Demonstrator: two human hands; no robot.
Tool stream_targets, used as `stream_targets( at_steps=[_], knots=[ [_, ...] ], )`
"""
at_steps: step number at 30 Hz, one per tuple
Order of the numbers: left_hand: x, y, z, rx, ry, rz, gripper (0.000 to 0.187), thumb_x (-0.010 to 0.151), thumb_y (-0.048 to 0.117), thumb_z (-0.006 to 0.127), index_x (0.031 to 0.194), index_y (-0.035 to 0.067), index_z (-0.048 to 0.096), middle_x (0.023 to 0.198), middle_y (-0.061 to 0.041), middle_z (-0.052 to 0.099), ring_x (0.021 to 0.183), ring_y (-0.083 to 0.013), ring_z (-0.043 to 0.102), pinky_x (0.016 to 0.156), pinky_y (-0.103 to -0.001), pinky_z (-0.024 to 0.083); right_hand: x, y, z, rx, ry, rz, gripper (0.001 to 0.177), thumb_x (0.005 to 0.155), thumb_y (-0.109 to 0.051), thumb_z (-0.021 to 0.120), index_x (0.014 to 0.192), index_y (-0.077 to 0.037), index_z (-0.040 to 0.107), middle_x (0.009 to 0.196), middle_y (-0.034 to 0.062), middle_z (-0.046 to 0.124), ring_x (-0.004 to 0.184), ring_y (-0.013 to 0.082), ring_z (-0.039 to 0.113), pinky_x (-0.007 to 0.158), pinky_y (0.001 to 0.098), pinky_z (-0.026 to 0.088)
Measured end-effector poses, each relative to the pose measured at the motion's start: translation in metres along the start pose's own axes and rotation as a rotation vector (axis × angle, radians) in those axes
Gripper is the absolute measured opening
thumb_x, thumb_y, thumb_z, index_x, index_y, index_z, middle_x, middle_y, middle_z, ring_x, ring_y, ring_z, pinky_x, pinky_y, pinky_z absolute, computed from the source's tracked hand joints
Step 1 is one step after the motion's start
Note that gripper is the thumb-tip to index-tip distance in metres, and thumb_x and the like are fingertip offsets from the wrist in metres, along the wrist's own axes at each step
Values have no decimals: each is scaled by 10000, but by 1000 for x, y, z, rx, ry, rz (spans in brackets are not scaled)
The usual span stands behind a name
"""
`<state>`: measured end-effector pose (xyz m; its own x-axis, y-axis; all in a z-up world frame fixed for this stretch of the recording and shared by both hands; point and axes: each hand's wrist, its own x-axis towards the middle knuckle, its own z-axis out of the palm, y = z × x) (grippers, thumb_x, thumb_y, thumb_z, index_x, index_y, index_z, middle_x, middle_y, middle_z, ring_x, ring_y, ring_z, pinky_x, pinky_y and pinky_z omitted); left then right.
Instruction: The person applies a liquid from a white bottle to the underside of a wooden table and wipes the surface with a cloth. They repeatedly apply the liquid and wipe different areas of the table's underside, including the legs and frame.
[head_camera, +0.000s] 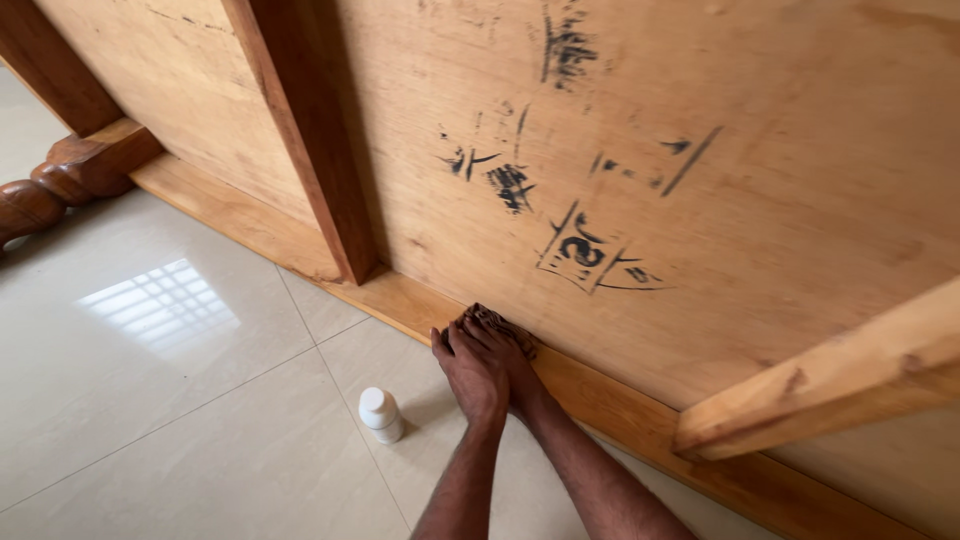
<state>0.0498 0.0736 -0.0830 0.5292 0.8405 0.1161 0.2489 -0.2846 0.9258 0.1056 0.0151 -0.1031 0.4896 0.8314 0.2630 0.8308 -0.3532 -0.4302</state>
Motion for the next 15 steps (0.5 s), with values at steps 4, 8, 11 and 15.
stream_targets(
  at_steps=[4, 8, 11, 15],
  knots=[
    [16, -4, -2, -89, 98, -66, 588, 977, 136, 498, 1492, -107, 350, 1557, -363, 275, 1421, -506, 350, 1180, -495, 343, 35, 7, 22, -112, -6, -101, 503, 1042, -268, 562, 1507, -84, 507, 1600, 87, 496, 1555, 273, 388, 1245, 466, 334],
    [25, -13, 0, -74, 141, -149, 646, 973, 163, 479, 1506, -137, 274, 1548, -400, 232, 1393, -511, 353, 1146, -501, 357, 63, -8, 24, 53, -47, -39, 560, 1006, -301, 587, 1505, -71, 480, 1610, 136, 420, 1508, 321, 339, 1215, 508, 267],
    [33, -17, 1, -143, 155, -233, 678, 994, 207, 479, 1519, -135, 220, 1544, -376, 252, 1402, -496, 351, 1151, -511, 337, 84, -21, 23, 129, -57, -6, 593, 976, -299, 592, 1514, -83, 466, 1623, 130, 388, 1492, 325, 336, 1207, 513, 233],
    [41, -31, 1, -169, 201, -282, 669, 1025, 237, 487, 1528, -123, 234, 1547, -333, 318, 1428, -478, 356, 1191, -516, 296, 114, -20, 32, 46, -85, -49, 574, 980, -263, 559, 1525, -101, 482, 1634, 128, 393, 1487, 323, 358, 1225, 498, 245]
  ],
)
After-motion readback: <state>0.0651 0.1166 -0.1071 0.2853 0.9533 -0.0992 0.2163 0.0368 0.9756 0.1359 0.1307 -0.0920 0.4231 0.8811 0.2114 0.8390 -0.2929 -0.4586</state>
